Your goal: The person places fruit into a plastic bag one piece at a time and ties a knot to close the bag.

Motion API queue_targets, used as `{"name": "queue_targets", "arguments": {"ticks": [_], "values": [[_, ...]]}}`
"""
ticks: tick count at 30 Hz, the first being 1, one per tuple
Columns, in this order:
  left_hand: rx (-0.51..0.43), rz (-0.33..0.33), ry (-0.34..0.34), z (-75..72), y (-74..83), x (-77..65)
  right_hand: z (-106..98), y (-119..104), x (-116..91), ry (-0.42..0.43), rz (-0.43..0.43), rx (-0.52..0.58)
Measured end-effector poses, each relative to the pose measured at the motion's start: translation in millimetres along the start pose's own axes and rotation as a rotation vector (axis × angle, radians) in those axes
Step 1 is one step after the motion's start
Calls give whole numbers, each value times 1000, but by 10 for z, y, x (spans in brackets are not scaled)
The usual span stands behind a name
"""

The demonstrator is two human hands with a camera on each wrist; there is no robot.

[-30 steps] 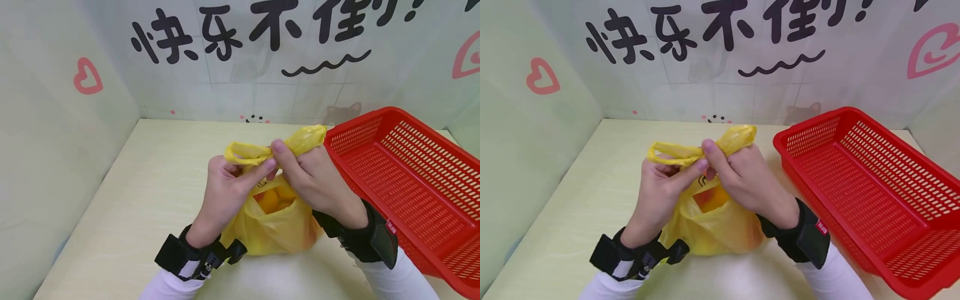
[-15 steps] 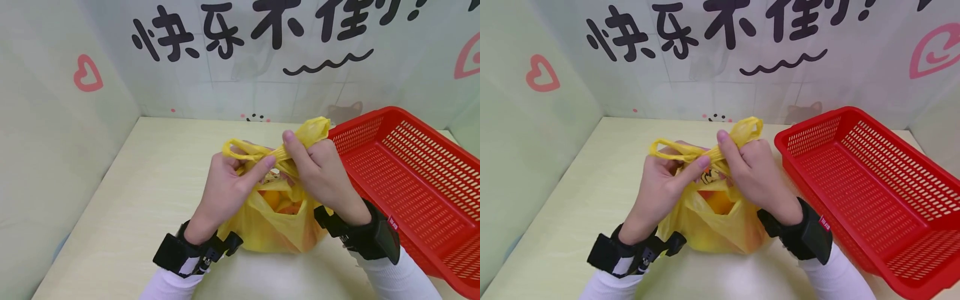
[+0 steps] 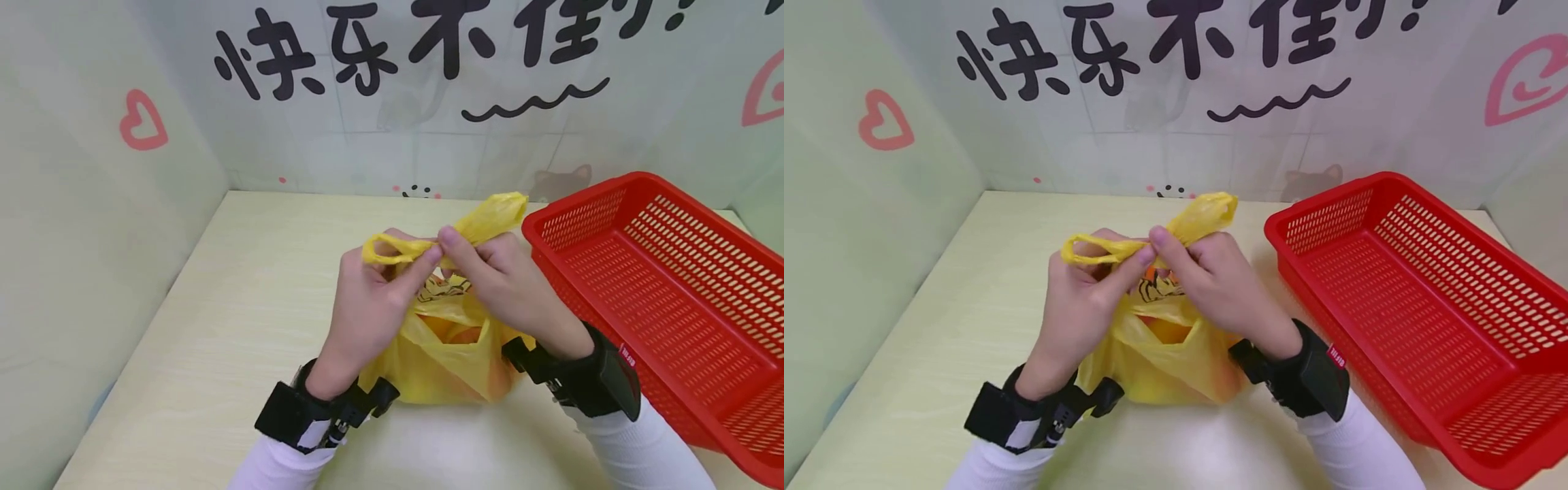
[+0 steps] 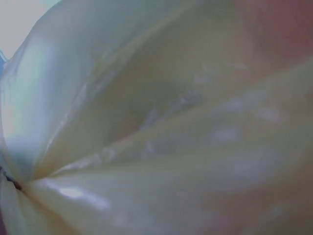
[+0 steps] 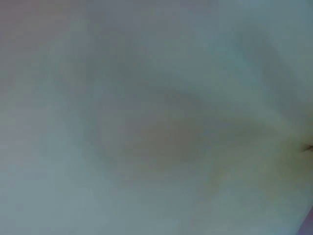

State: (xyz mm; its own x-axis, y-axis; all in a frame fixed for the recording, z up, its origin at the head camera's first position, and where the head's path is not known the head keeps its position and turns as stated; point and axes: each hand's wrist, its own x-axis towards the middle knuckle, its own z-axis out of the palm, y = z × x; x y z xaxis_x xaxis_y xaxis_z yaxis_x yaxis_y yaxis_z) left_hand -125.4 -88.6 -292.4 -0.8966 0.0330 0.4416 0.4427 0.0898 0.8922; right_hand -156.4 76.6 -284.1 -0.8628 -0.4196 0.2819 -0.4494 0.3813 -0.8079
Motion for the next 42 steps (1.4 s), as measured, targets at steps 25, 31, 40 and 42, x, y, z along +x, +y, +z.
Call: {"name": "queue_targets", "arguments": {"ticks": [25, 31, 40, 42], "values": [[-102, -217, -28, -44, -53, 54, 6, 32, 17, -56, 145, 165], [-72, -141, -205, -165, -42, 49, -35, 73, 42, -82, 202, 220], [-237, -357, -355, -332, -24, 75, -62, 100, 52, -134, 93, 362], [-243, -387, -341, -326, -11, 82, -71, 92, 39, -149, 81, 365]]}}
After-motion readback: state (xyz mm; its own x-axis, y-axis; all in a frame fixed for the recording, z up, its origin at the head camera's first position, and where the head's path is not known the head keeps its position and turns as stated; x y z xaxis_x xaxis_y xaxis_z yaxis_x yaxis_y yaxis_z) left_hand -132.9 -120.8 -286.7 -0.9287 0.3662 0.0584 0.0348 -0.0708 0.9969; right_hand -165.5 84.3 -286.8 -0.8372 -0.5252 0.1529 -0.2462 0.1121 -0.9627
